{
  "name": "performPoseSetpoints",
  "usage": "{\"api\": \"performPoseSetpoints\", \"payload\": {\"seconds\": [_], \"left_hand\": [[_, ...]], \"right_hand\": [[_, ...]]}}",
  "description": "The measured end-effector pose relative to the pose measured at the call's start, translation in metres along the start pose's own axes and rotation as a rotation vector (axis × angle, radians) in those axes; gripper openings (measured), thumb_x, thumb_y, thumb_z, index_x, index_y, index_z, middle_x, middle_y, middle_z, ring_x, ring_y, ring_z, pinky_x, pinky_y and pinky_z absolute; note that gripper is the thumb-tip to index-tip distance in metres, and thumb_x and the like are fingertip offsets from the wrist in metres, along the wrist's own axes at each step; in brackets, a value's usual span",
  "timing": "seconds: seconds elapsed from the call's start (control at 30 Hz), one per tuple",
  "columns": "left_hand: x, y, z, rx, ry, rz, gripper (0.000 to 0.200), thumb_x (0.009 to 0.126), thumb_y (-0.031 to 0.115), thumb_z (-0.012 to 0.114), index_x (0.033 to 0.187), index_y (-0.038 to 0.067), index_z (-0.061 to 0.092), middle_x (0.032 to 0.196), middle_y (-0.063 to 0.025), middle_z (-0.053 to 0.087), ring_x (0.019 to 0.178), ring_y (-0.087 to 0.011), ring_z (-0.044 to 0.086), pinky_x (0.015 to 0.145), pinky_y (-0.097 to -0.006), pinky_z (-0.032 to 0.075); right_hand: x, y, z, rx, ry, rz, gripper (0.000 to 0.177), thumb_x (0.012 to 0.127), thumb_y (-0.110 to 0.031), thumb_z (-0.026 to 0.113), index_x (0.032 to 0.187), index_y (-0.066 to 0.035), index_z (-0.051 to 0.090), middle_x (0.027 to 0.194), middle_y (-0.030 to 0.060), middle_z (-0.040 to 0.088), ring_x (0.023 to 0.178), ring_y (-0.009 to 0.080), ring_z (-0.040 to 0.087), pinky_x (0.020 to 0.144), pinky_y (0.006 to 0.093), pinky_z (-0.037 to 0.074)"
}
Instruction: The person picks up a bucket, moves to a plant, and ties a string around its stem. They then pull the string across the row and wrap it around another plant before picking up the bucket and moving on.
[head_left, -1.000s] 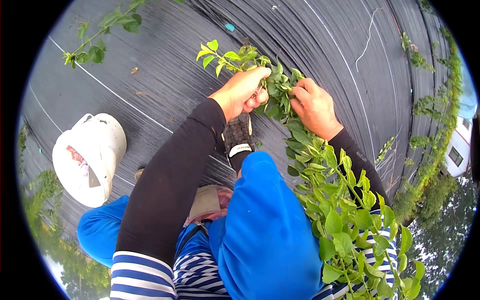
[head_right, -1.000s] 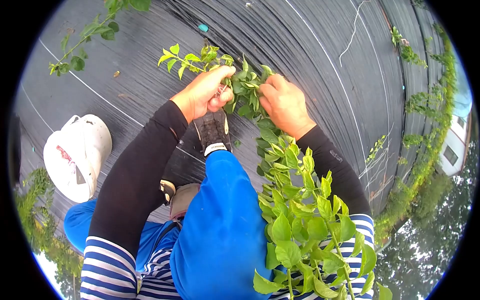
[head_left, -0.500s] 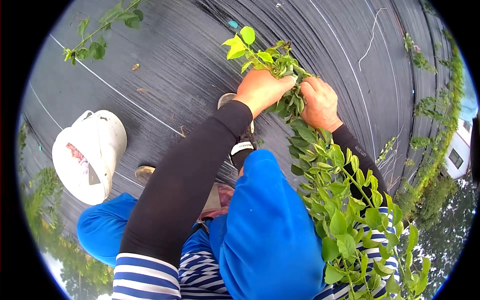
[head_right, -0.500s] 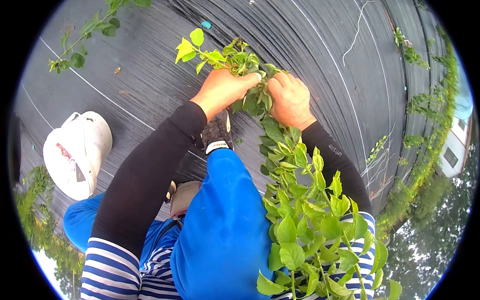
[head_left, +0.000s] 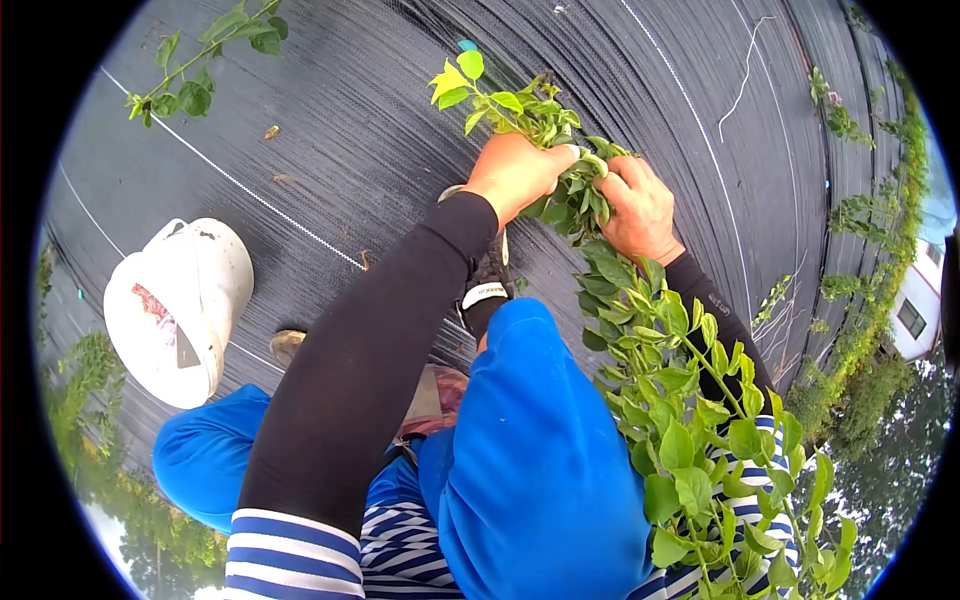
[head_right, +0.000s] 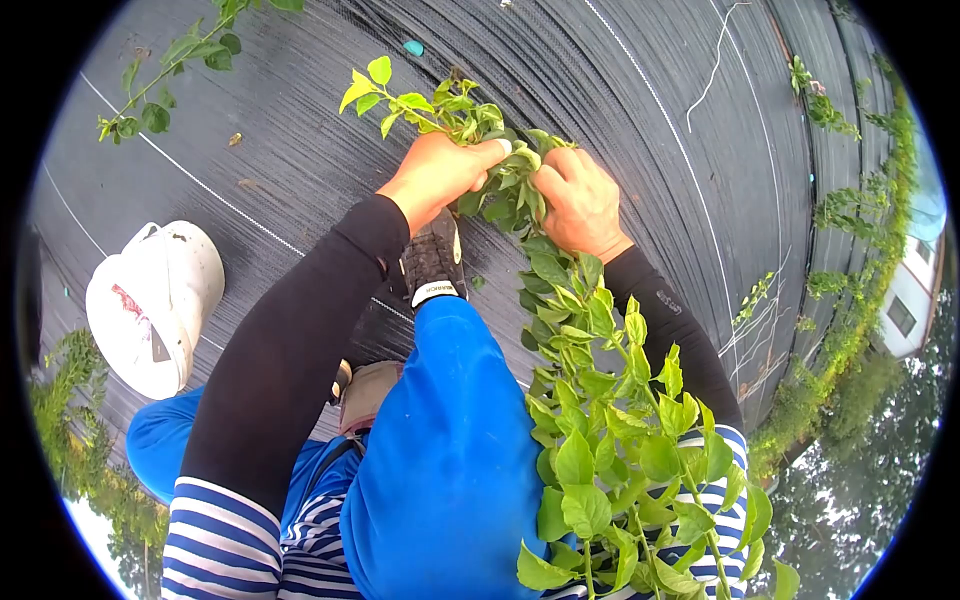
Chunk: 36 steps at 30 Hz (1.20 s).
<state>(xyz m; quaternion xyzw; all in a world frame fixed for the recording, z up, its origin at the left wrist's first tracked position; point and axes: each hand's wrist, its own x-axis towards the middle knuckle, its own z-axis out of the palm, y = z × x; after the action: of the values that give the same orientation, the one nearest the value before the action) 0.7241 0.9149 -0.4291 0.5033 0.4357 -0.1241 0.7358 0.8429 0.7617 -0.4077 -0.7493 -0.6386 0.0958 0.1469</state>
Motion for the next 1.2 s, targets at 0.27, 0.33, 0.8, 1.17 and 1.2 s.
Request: {"api": "performPoseSetpoints", "payload": {"seconds": [0.27,0.33,0.8,1.17,1.2], "left_hand": [[-0.002,0.003,-0.001,0.059,0.004,-0.005,0.033,0.079,0.031,0.063,0.068,0.0,0.061,0.06,-0.0061,0.06,0.055,-0.017,0.057,0.055,-0.0325,0.045],[-0.003,0.004,-0.001,0.086,0.006,-0.004,0.034,0.079,0.031,0.062,0.068,-0.001,0.061,0.061,-0.0069,0.06,0.055,-0.0175,0.057,0.055,-0.0326,0.045],[-0.004,0.005,-0.006,0.003,0.002,0.023,0.034,0.079,0.031,0.063,0.068,-0.002,0.061,0.059,-0.0061,0.059,0.054,-0.017,0.055,0.053,-0.0332,0.043],[0.003,-0.005,0.001,0.092,0.037,0.058,0.037,0.079,0.034,0.062,0.074,-0.003,0.064,0.062,-0.0106,0.062,0.058,-0.0229,0.06,0.059,-0.0354,0.047],[0.004,-0.007,0.001,0.123,0.053,0.076,0.037,0.08,0.034,0.062,0.075,-0.003,0.064,0.063,-0.0107,0.062,0.059,-0.0229,0.06,0.059,-0.0355,0.047]], "right_hand": [[0.003,0.004,-0.004,-0.024,-0.05,-0.046,0.022,0.061,-0.007,0.066,0.081,-0.007,0.055,0.086,0.0071,0.055,0.077,0.0267,0.057,0.061,0.0365,0.048],[0.004,0.003,-0.006,-0.019,-0.059,-0.055,0.021,0.062,-0.007,0.065,0.081,-0.008,0.056,0.085,0.0069,0.055,0.077,0.0267,0.057,0.061,0.0363,0.048],[-0.003,0.006,-0.001,0.129,-0.053,-0.043,0.026,0.066,-0.001,0.064,0.09,-0.01,0.062,0.082,0.0052,0.053,0.075,0.026,0.054,0.067,0.037,0.041],[-0.009,0.009,0.01,0.362,-0.108,0.178,0.025,0.065,0.0,0.062,0.089,-0.008,0.062,0.084,0.0079,0.055,0.08,0.0306,0.053,0.068,0.0399,0.042],[-0.008,0.009,0.009,0.338,-0.11,0.168,0.024,0.065,0.0,0.061,0.088,-0.008,0.061,0.084,0.0078,0.055,0.081,0.0303,0.054,0.068,0.0397,0.042]]}}
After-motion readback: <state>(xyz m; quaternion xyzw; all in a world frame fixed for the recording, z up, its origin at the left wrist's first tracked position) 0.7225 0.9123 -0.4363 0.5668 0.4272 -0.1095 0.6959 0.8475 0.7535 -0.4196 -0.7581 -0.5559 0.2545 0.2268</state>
